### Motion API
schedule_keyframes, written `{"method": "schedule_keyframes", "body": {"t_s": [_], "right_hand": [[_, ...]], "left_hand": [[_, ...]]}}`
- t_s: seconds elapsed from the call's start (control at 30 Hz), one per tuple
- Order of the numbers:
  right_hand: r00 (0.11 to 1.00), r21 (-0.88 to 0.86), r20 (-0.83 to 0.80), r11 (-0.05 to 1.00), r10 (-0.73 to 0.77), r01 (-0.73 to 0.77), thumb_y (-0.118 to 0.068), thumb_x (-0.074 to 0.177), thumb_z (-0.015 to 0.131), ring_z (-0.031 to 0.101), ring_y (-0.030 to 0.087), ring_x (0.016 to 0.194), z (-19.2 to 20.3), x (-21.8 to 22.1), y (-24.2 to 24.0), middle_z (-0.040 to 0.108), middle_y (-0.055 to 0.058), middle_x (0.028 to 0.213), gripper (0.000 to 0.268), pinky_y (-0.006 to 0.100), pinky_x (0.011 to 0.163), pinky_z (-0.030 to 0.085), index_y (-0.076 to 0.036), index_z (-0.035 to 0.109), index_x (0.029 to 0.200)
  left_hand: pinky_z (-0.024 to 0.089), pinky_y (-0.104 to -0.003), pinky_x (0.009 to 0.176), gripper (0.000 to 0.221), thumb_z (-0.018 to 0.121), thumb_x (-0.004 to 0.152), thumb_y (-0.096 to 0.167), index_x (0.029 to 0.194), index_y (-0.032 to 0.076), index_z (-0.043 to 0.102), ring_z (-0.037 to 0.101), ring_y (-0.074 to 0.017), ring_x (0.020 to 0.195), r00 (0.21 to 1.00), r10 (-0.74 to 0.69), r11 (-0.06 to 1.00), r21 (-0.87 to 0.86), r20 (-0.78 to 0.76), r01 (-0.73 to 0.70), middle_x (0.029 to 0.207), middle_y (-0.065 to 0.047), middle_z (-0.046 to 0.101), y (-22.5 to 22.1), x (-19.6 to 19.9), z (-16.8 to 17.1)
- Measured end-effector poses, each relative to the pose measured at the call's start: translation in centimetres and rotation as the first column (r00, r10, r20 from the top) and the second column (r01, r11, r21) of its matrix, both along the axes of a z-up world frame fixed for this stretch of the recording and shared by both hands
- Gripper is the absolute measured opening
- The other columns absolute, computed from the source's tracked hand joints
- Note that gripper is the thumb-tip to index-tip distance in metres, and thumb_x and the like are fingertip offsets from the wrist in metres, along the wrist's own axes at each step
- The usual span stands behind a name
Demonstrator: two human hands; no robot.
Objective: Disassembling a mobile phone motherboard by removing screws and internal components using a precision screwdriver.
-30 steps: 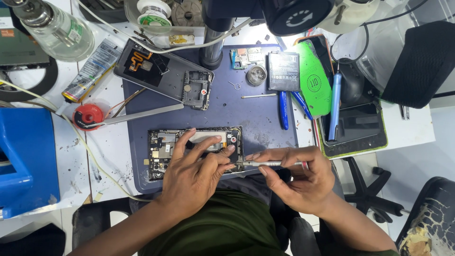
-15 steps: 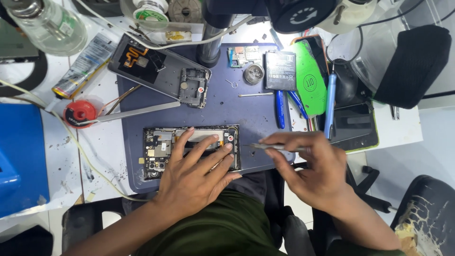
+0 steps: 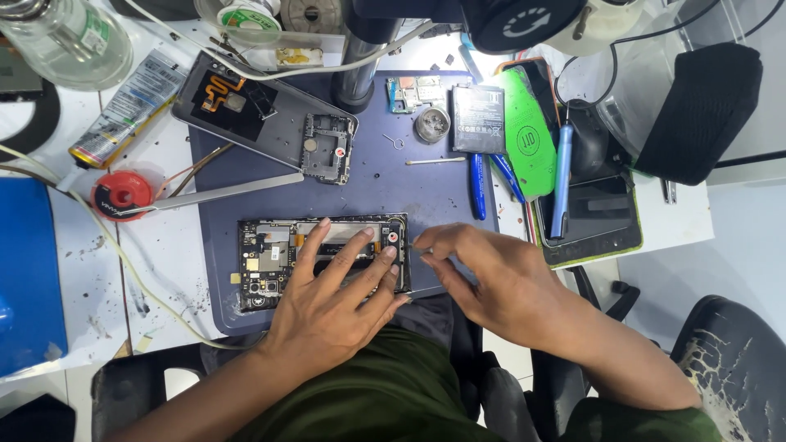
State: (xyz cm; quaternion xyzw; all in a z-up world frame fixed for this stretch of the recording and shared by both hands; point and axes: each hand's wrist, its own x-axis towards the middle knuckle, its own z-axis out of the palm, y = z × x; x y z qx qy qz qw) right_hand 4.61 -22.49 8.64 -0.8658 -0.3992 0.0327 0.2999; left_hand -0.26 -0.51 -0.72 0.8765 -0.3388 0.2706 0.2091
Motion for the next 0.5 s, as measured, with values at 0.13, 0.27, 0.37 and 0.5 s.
{"method": "schedule_keyframes", "body": {"t_s": [0.13, 0.27, 0.37, 0.5], "right_hand": [[0.987, -0.024, 0.104, 0.991, -0.126, 0.129, -0.004, 0.094, 0.074, 0.079, 0.012, 0.092, 0.7, -0.2, -0.5, 0.078, 0.005, 0.111, 0.02, 0.021, 0.07, 0.058, -0.006, 0.054, 0.1], [0.977, 0.248, -0.128, 0.948, -0.173, 0.2, -0.001, 0.091, 0.071, 0.081, 0.028, 0.101, 1.2, -0.7, -0.4, 0.076, 0.019, 0.104, 0.025, 0.028, 0.08, 0.071, -0.002, 0.047, 0.098], [0.972, 0.338, -0.149, 0.914, -0.182, 0.223, -0.005, 0.092, 0.069, 0.083, 0.03, 0.095, -0.1, -1.4, -0.7, 0.076, 0.023, 0.099, 0.026, 0.023, 0.062, 0.071, -0.004, 0.044, 0.097], [0.968, 0.418, -0.191, 0.879, -0.161, 0.229, 0.001, 0.09, 0.069, 0.082, 0.035, 0.095, -1.1, -2.5, -1.1, 0.073, 0.025, 0.099, 0.028, 0.034, 0.076, 0.076, -0.003, 0.043, 0.099]], "left_hand": [[0.046, -0.066, 0.106, 0.027, 0.079, 0.098, 0.036, 0.103, 0.01, 0.077, 0.064, -0.0336, 0.12, 1.0, 0.01, 1.0, -0.006, 0.01, -0.01, 0.114, -0.006, 0.074, 0.1, 0.0, 0.0], [0.042, -0.067, 0.11, 0.018, 0.076, 0.098, 0.028, 0.1, 0.01, 0.076, 0.065, -0.0328, 0.119, 0.996, 0.002, 0.998, -0.067, -0.088, -0.008, 0.112, -0.005, 0.075, 0.0, 0.0, -0.1], [0.039, -0.066, 0.112, 0.022, 0.076, 0.098, 0.027, 0.107, 0.007, 0.07, 0.066, -0.0316, 0.12, 0.983, 0.014, 0.988, -0.15, -0.181, -0.042, 0.098, -0.003, 0.076, -0.2, -0.3, -0.5], [0.037, -0.062, 0.116, 0.039, 0.081, 0.096, 0.031, 0.12, 0.005, 0.063, 0.07, -0.0272, 0.117, 0.976, 0.03, 0.974, -0.215, -0.215, -0.077, 0.097, -0.006, 0.075, -0.2, -0.2, -0.7]]}}
